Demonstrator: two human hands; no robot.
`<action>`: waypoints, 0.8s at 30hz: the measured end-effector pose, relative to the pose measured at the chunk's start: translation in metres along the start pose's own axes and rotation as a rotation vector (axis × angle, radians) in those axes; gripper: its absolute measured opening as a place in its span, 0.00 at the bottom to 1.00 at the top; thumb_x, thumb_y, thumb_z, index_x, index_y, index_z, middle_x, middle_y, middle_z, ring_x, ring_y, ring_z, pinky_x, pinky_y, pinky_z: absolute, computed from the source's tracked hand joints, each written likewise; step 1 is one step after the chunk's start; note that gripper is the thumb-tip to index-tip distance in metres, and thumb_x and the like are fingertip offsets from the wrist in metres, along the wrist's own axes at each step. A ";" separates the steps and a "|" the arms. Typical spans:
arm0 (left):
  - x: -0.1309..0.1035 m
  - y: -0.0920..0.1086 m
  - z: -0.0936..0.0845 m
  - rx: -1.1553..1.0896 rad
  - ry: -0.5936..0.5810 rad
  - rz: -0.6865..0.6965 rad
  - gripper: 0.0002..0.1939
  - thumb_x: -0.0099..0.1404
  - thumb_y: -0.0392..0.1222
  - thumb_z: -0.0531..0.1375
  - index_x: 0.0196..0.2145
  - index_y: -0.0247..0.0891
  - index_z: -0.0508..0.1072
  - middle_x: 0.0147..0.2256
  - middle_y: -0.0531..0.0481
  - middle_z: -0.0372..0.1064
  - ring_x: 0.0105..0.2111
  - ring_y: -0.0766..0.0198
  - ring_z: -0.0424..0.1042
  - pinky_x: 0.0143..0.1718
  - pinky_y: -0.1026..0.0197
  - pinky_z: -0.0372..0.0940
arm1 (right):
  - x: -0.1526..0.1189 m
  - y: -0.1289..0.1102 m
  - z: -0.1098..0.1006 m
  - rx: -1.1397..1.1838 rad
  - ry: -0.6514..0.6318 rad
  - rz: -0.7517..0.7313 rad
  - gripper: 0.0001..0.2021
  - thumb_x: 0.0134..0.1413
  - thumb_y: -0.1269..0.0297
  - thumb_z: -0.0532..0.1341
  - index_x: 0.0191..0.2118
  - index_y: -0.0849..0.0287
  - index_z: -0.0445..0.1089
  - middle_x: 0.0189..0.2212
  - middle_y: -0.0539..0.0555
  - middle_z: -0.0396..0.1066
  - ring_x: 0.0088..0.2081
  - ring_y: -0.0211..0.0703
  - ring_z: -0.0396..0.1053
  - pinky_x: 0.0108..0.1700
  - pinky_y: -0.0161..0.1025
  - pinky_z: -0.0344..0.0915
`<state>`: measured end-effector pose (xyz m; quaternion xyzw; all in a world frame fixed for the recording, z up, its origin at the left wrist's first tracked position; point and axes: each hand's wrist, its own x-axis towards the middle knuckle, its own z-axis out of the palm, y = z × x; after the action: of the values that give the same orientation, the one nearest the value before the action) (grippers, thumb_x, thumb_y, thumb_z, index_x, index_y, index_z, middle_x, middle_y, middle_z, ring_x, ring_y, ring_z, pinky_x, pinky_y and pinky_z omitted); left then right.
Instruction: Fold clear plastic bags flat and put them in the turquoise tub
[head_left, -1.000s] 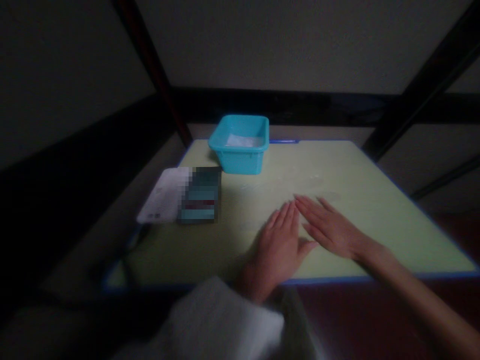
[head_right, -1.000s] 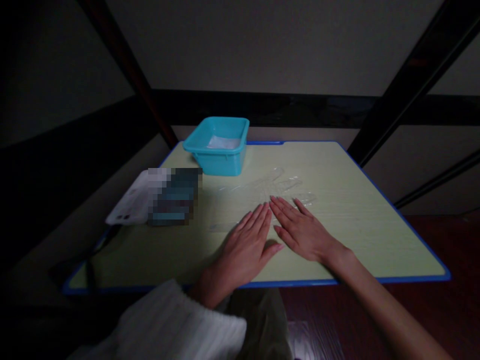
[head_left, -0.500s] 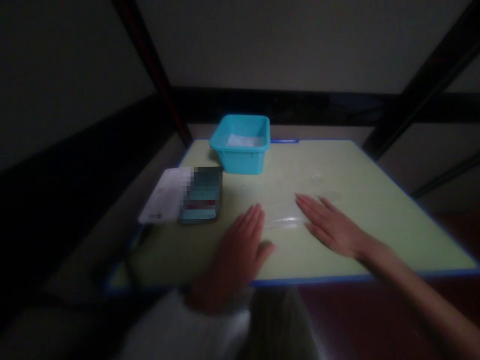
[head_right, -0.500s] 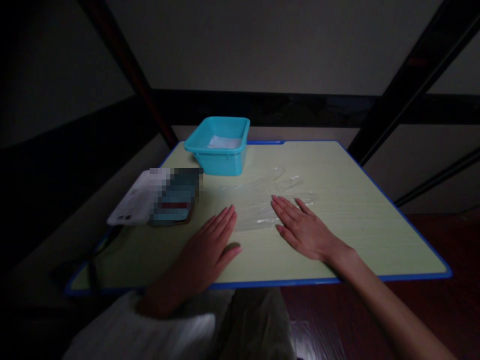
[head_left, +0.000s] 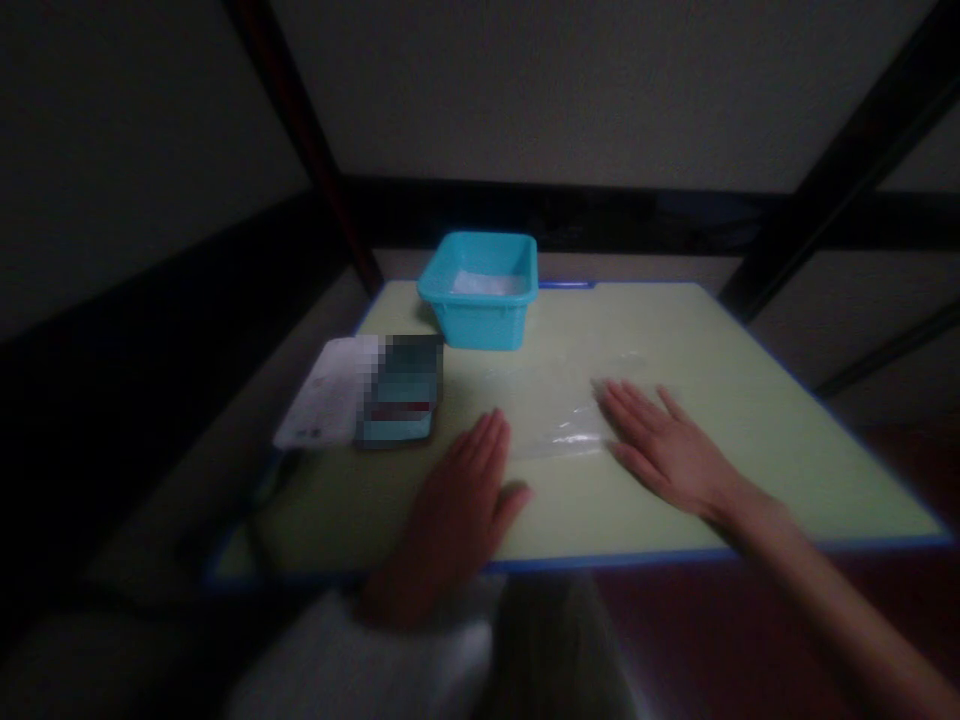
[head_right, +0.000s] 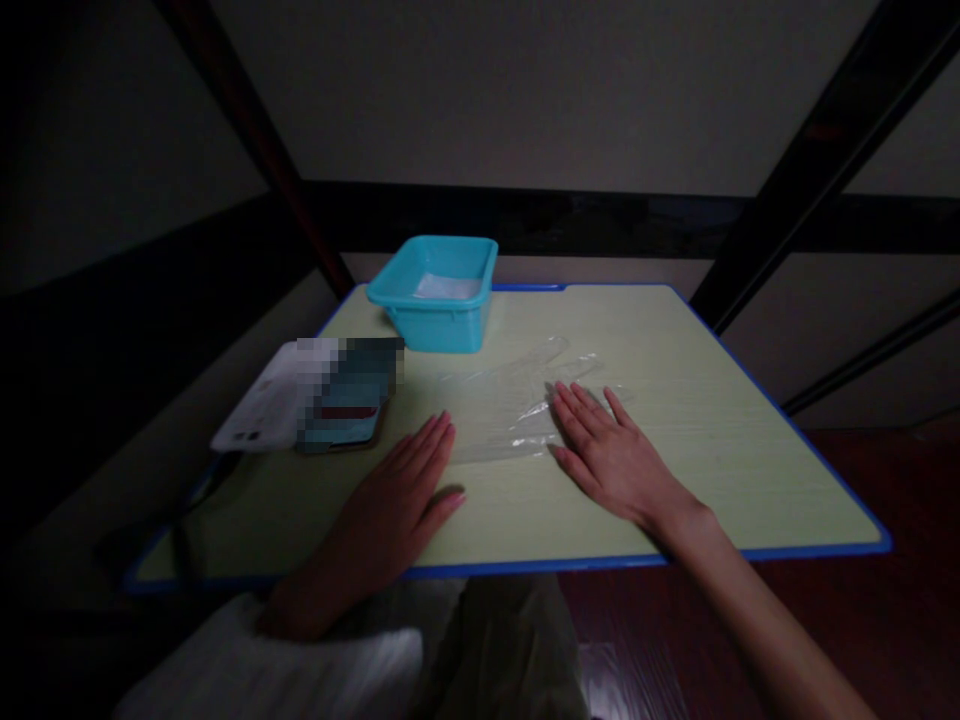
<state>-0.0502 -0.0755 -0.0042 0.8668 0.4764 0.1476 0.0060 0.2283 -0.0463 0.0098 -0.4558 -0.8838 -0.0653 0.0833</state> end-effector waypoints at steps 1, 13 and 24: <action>0.000 0.000 0.000 -0.001 0.005 -0.001 0.29 0.67 0.48 0.49 0.60 0.29 0.53 0.63 0.34 0.48 0.63 0.52 0.46 0.60 0.47 0.52 | 0.000 -0.003 -0.002 0.002 0.006 -0.002 0.30 0.64 0.55 0.45 0.67 0.58 0.35 0.65 0.60 0.43 0.65 0.51 0.41 0.63 0.59 0.41; -0.001 0.001 0.001 -0.023 0.019 -0.017 0.31 0.67 0.49 0.49 0.61 0.27 0.49 0.63 0.33 0.48 0.64 0.52 0.46 0.61 0.48 0.51 | -0.012 -0.041 -0.015 0.110 -0.083 -0.130 0.33 0.64 0.53 0.47 0.67 0.58 0.33 0.66 0.57 0.40 0.65 0.50 0.42 0.64 0.56 0.42; -0.001 0.001 0.002 -0.007 0.023 -0.007 0.31 0.68 0.50 0.47 0.61 0.26 0.49 0.62 0.32 0.48 0.64 0.51 0.46 0.60 0.47 0.52 | -0.026 -0.045 -0.017 0.097 -0.092 -0.106 0.33 0.63 0.53 0.49 0.67 0.60 0.35 0.66 0.59 0.40 0.65 0.51 0.41 0.64 0.57 0.41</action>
<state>-0.0493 -0.0762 -0.0064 0.8633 0.4789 0.1593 0.0040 0.2078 -0.0964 0.0195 -0.4062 -0.9117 -0.0059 0.0612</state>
